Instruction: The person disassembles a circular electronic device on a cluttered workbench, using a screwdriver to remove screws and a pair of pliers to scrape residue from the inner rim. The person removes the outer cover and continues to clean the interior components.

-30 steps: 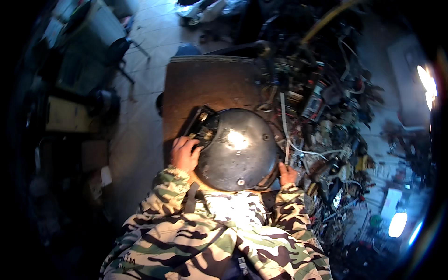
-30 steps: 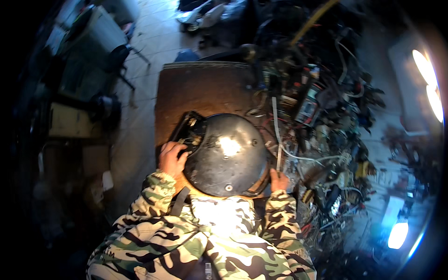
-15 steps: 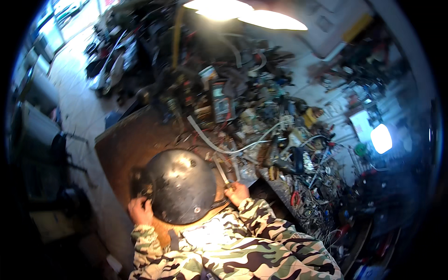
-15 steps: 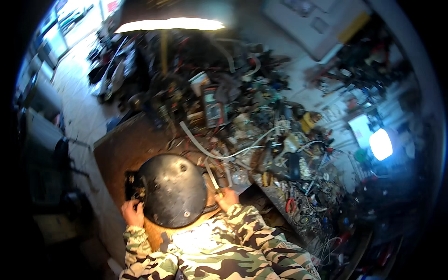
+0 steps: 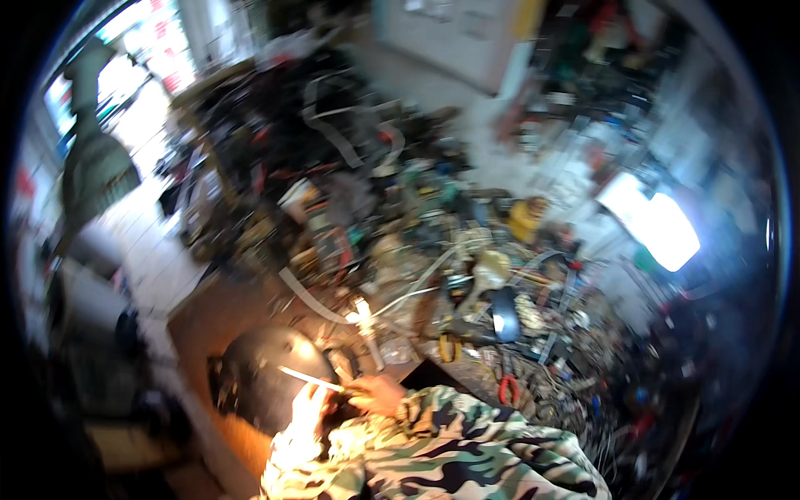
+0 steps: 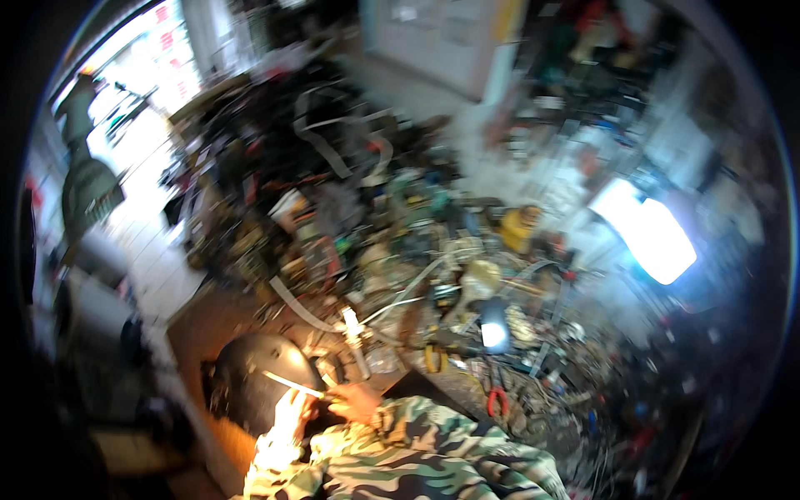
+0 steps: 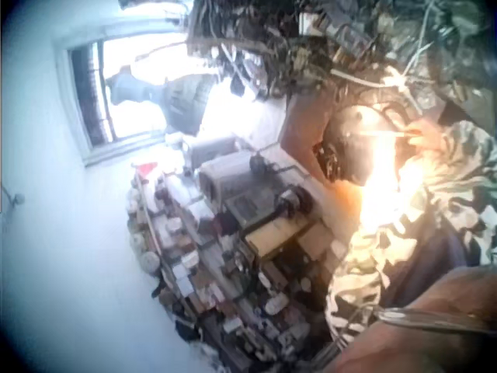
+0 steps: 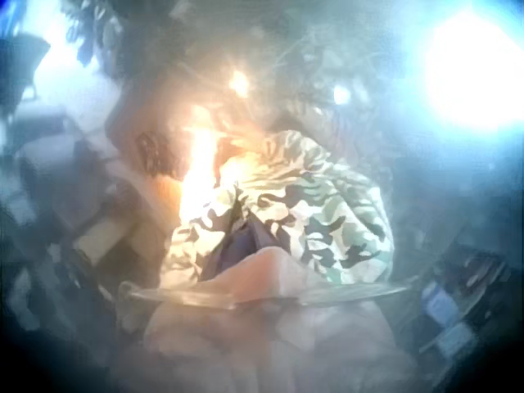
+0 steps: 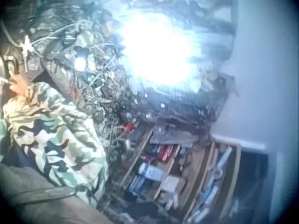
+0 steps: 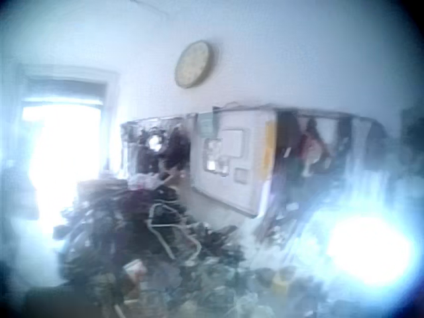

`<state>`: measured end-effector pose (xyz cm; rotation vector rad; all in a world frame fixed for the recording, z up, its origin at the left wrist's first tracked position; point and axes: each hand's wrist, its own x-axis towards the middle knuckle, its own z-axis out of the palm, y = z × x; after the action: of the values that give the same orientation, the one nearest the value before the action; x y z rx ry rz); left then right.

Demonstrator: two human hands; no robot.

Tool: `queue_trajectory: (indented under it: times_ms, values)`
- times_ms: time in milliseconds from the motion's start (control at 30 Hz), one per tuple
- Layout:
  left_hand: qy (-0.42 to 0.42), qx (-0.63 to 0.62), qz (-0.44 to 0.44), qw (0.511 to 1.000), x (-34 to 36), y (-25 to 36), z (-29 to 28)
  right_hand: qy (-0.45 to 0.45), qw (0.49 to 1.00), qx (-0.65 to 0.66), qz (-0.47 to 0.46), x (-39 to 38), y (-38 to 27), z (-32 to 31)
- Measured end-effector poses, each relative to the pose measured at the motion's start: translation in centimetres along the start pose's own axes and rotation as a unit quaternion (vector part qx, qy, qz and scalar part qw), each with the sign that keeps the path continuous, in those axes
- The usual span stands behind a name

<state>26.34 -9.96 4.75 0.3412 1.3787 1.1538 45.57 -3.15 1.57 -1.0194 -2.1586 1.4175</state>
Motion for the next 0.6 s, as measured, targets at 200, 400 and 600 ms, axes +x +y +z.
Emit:
queue_trajectory:
  times_ms: [200, 400, 600]
  values:
    - [-0.029, -0.175, 0.024, 0.984, 1.4, -4.6, 0.1, -0.048, 0.997, 0.031, 0.057, -3.8, -1.0, -4.4]
    - [0.068, -0.256, 0.021, 0.964, 0.0, -4.7, -1.2, -0.056, 0.994, 0.044, 0.082, -4.9, -0.5, -4.9]
    - [0.077, -0.285, 0.072, 0.953, -1.8, -3.4, -2.1, -0.091, 0.993, 0.05, 0.05, -1.7, -4.6, -4.2]
